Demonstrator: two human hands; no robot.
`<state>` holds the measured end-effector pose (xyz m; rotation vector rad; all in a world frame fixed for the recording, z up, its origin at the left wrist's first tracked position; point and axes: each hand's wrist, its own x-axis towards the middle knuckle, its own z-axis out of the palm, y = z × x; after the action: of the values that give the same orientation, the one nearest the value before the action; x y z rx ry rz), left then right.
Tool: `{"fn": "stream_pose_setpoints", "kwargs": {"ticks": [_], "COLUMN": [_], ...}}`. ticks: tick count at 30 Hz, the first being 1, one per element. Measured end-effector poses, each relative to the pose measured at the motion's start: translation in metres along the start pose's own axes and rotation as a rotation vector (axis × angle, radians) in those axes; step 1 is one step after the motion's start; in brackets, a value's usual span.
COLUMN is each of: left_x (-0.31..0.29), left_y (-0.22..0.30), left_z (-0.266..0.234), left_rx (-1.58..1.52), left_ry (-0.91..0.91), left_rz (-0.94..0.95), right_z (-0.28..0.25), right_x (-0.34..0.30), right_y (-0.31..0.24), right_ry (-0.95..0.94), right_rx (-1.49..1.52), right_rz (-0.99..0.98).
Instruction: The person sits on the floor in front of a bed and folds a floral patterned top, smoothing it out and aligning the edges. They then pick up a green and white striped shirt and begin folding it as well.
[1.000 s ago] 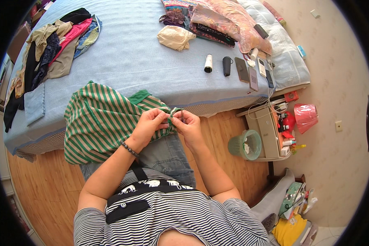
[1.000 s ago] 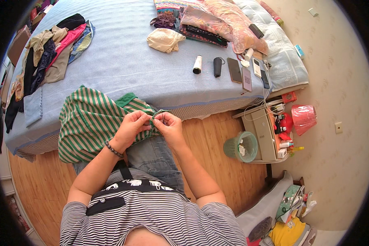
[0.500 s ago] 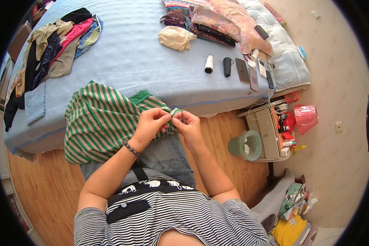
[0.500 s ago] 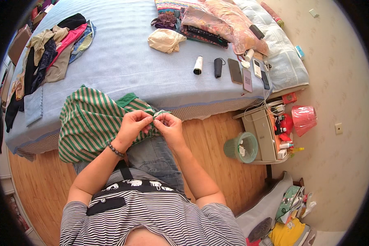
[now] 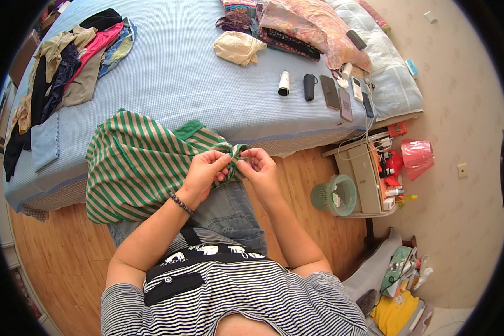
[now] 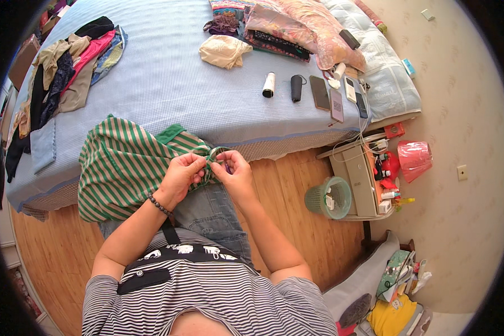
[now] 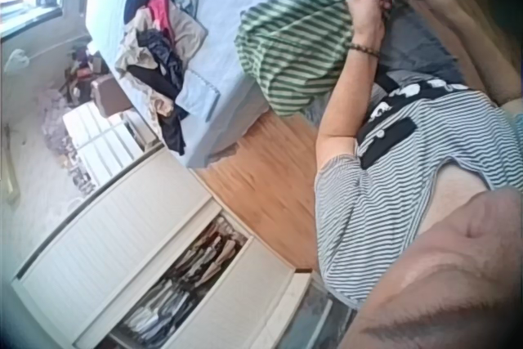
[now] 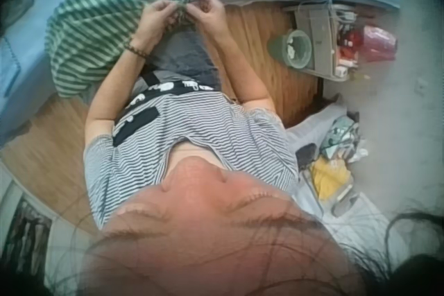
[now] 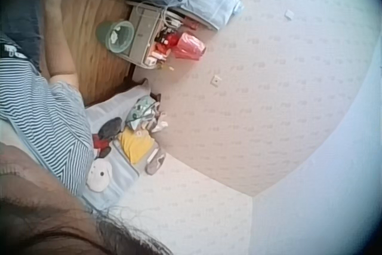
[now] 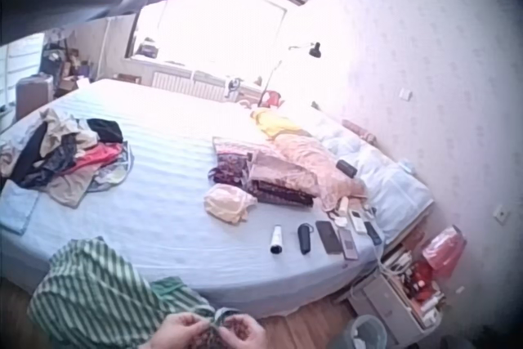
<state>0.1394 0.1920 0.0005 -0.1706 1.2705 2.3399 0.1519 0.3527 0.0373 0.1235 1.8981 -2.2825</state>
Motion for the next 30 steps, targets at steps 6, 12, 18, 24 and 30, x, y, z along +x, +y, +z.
{"fn": "stream_pose_setpoints", "kwargs": {"ticks": [6, 12, 18, 24, 30], "left_x": [-0.007, -0.007, -0.008, -0.007, -0.005], "left_y": [-0.006, -0.012, -0.012, -0.016, -0.018], "left_z": [0.011, 0.013, 0.013, 0.012, 0.01], "left_rx": [-0.116, -0.18, -0.158, -0.126, -0.14], "left_ry": [0.064, 0.077, 0.065, 0.088, 0.113], "left_rz": [0.053, 0.089, 0.134, 0.181, 0.212], "right_z": [0.0, 0.006, 0.014, 0.017, 0.018], "right_x": [-0.037, -0.038, -0.029, -0.021, -0.014], "right_y": [-0.021, -0.001, 0.0, 0.0, 0.004], "right_ry": [-0.251, -0.201, -0.157, -0.139, -0.121], "right_rx": [0.372, 0.458, 0.446, 0.452, 0.43], "right_rz": [0.404, 0.528, 0.511, 0.5, 0.492]}}
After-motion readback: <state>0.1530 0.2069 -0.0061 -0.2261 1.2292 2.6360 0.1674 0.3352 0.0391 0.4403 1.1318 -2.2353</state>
